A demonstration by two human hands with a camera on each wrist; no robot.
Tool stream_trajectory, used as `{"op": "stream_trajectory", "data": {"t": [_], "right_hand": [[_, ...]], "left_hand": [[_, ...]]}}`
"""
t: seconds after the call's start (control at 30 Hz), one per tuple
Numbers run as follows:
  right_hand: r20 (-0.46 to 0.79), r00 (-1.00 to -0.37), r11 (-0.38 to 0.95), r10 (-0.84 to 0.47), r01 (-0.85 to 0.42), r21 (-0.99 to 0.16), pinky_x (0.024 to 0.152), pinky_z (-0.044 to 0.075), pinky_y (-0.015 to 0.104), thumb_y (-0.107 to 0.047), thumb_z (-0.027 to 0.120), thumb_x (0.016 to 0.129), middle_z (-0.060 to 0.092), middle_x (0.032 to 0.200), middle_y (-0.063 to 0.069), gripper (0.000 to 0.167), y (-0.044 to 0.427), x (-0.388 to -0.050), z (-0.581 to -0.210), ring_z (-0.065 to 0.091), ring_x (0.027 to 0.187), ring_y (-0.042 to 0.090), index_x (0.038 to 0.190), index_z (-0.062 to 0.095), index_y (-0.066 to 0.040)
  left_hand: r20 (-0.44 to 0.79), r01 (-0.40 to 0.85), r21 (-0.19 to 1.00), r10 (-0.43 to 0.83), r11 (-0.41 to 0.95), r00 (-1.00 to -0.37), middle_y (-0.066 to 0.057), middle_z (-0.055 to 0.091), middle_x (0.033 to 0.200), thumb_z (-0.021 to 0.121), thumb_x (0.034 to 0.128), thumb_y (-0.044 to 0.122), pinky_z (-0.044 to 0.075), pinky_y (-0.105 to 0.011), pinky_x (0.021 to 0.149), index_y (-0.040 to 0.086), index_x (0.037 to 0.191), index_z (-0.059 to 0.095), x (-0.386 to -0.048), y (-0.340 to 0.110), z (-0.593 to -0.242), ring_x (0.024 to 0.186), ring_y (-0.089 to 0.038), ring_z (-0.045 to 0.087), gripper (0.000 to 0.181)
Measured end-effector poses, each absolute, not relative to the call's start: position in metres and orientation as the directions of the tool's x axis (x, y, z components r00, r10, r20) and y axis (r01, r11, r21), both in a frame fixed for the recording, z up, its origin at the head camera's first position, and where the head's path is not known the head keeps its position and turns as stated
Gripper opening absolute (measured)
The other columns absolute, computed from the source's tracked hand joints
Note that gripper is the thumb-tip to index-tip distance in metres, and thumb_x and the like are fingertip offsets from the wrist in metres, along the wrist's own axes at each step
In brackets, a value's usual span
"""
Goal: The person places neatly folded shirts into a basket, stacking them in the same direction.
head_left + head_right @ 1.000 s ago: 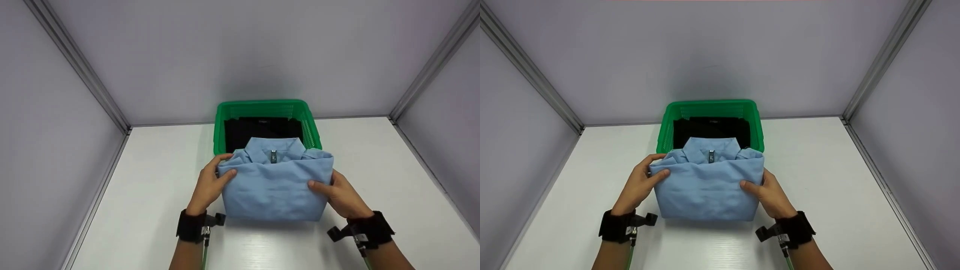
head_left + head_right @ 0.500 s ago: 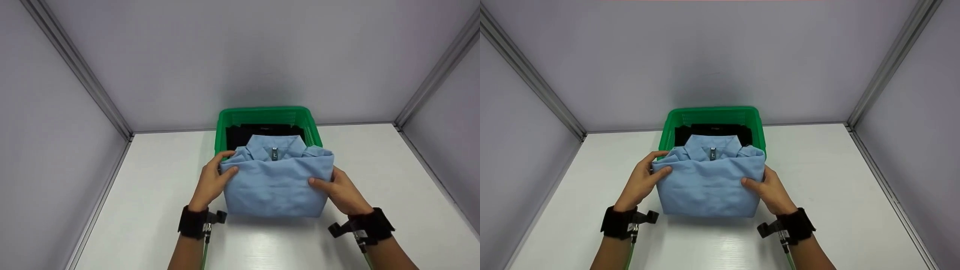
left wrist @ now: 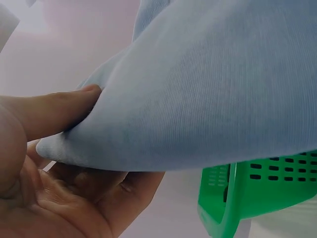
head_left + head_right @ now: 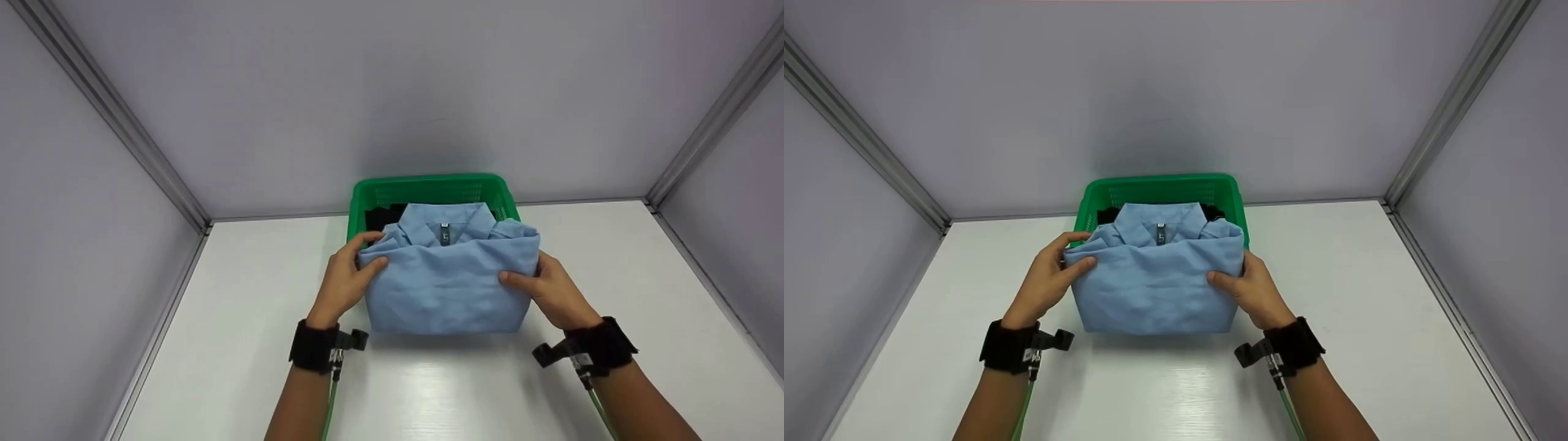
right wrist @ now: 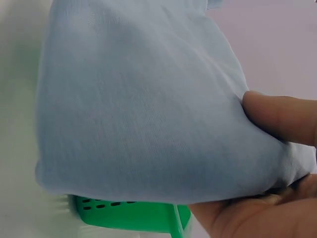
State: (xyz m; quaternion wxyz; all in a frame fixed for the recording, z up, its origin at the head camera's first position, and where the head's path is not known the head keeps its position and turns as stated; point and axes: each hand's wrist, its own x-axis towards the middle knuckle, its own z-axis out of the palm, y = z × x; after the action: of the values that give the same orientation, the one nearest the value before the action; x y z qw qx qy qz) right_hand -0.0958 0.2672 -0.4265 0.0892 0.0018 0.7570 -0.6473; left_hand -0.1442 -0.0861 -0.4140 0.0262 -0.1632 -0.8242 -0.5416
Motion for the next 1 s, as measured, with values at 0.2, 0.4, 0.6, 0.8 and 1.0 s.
{"op": "stream_trajectory", "data": {"t": [0.2,0.4,0.6,0.8,1.0], "right_hand": [[-0.101,-0.991,0.227,-0.089,0.078,-0.971,0.102,0.049,0.019,-0.014,0.075,0.097,0.052,0.151,0.022,0.073,0.269,-0.104,-0.418,0.058,0.128,0.020,0.158,0.037,0.002],[-0.072,-0.995,0.287,-0.069,0.049,-0.957,0.116,0.047,0.042,-0.014,0.075,0.097,0.053,0.151,0.024,0.072,0.270,-0.111,-0.407,0.057,0.133,0.030,0.157,0.038,0.002],[-0.047,-0.997,0.329,-0.056,0.026,-0.944,0.119,0.042,0.057,-0.016,0.076,0.097,0.052,0.153,0.025,0.074,0.271,-0.117,-0.398,0.054,0.138,0.038,0.158,0.037,0.003],[0.010,-0.999,0.375,-0.034,-0.022,-0.927,0.118,0.043,0.061,-0.018,0.077,0.097,0.055,0.151,0.026,0.073,0.271,-0.124,-0.388,0.055,0.138,0.041,0.156,0.041,0.004],[0.043,-0.999,0.370,-0.006,-0.043,-0.928,0.121,0.039,0.062,-0.017,0.077,0.097,0.054,0.152,0.027,0.071,0.273,-0.131,-0.385,0.053,0.141,0.042,0.155,0.041,0.006]], "left_hand": [[0.248,0.323,0.878,0.240,0.354,-0.938,-0.017,0.068,0.142,0.074,0.0993,0.014,0.051,-0.051,0.106,0.013,0.139,0.066,-0.152,-0.085,-0.407,0.124,-0.029,0.066,0.041],[0.277,0.356,0.868,0.259,0.346,-0.925,-0.015,0.068,0.142,0.074,0.0995,0.014,0.053,-0.050,0.104,0.013,0.138,0.067,-0.157,-0.083,-0.397,0.123,-0.026,0.066,0.039],[0.337,0.416,0.848,0.272,0.329,-0.902,-0.015,0.069,0.142,0.072,0.1005,0.013,0.050,-0.053,0.112,0.011,0.138,0.067,-0.163,-0.081,-0.389,0.133,-0.028,0.064,0.038],[0.386,0.458,0.826,0.262,0.328,-0.884,-0.014,0.070,0.141,0.070,0.1016,0.012,0.052,-0.048,0.108,0.011,0.137,0.067,-0.170,-0.080,-0.383,0.127,-0.025,0.067,0.036],[0.414,0.481,0.823,0.261,0.302,-0.872,-0.012,0.070,0.140,0.070,0.1018,0.011,0.054,-0.042,0.101,0.011,0.137,0.067,-0.175,-0.078,-0.381,0.121,-0.023,0.068,0.035]]}}
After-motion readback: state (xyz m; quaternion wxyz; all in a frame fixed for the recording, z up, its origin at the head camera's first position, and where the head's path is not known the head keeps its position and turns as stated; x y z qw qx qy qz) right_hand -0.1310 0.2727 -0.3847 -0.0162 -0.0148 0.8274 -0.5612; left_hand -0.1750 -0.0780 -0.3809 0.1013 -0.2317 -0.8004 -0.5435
